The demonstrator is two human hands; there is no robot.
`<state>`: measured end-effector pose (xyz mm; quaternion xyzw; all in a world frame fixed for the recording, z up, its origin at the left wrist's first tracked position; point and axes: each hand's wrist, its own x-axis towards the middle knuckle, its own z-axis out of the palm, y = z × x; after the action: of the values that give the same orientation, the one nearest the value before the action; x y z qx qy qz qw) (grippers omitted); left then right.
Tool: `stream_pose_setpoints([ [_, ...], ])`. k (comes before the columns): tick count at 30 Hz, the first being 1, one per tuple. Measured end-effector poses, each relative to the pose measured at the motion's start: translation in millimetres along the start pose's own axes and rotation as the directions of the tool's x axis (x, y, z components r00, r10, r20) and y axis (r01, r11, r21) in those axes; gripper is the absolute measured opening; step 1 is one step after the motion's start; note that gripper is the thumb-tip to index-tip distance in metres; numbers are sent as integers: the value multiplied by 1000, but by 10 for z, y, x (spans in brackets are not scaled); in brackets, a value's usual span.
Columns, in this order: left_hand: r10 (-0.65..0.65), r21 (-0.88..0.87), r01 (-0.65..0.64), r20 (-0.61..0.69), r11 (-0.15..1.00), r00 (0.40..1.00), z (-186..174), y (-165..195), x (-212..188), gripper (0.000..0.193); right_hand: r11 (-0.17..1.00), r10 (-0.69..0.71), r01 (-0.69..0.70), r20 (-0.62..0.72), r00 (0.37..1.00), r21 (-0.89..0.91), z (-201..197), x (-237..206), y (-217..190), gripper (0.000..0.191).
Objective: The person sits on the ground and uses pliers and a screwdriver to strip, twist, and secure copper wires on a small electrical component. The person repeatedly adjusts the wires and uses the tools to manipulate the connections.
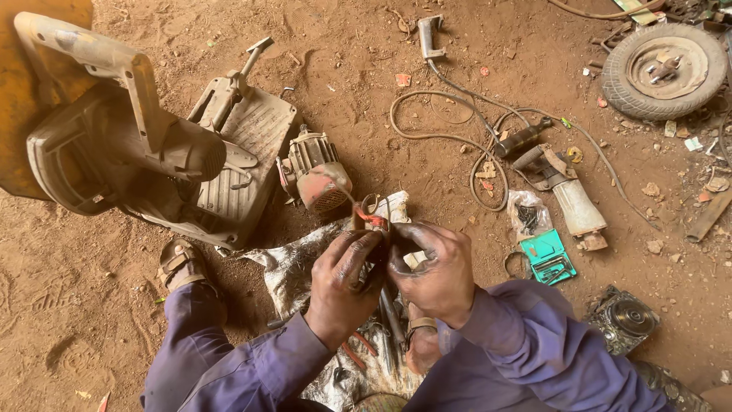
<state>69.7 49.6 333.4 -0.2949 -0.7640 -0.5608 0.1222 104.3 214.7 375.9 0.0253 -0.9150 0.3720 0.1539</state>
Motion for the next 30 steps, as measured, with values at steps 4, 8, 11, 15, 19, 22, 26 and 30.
stream_pose_setpoints([
  [4,16,-3,-16,12,1000,1000,-2,-14,-7,45,1000,-4,3,2,1000,19,17,-3,-4,30],
  [8,-7,-7,7,34,1000,999,-14,-10,-17,48,999,15,-16,14,1000,44,36,-10,17,21],
  [11,-78,-57,82,68,995,995,-24,-11,-4,46,1000,-5,5,15,1000,16,16,20,58,21],
  [15,-282,-383,311,131,870,951,-46,-21,28,37,989,10,-18,50,999,145,-46,57,95,21],
  [19,-368,-521,412,193,747,910,-70,-6,25,37,991,-7,3,32,999,136,-82,46,59,18],
  [22,-380,-549,442,230,710,896,-78,-3,24,35,992,-55,53,22,998,115,-95,52,25,19],
  [26,-420,-546,481,242,686,875,-79,-13,38,38,992,-80,78,14,997,97,-112,52,-13,18],
  [30,-449,-499,511,248,701,858,-79,-7,45,39,994,-26,19,60,998,112,-114,47,-23,16],
])
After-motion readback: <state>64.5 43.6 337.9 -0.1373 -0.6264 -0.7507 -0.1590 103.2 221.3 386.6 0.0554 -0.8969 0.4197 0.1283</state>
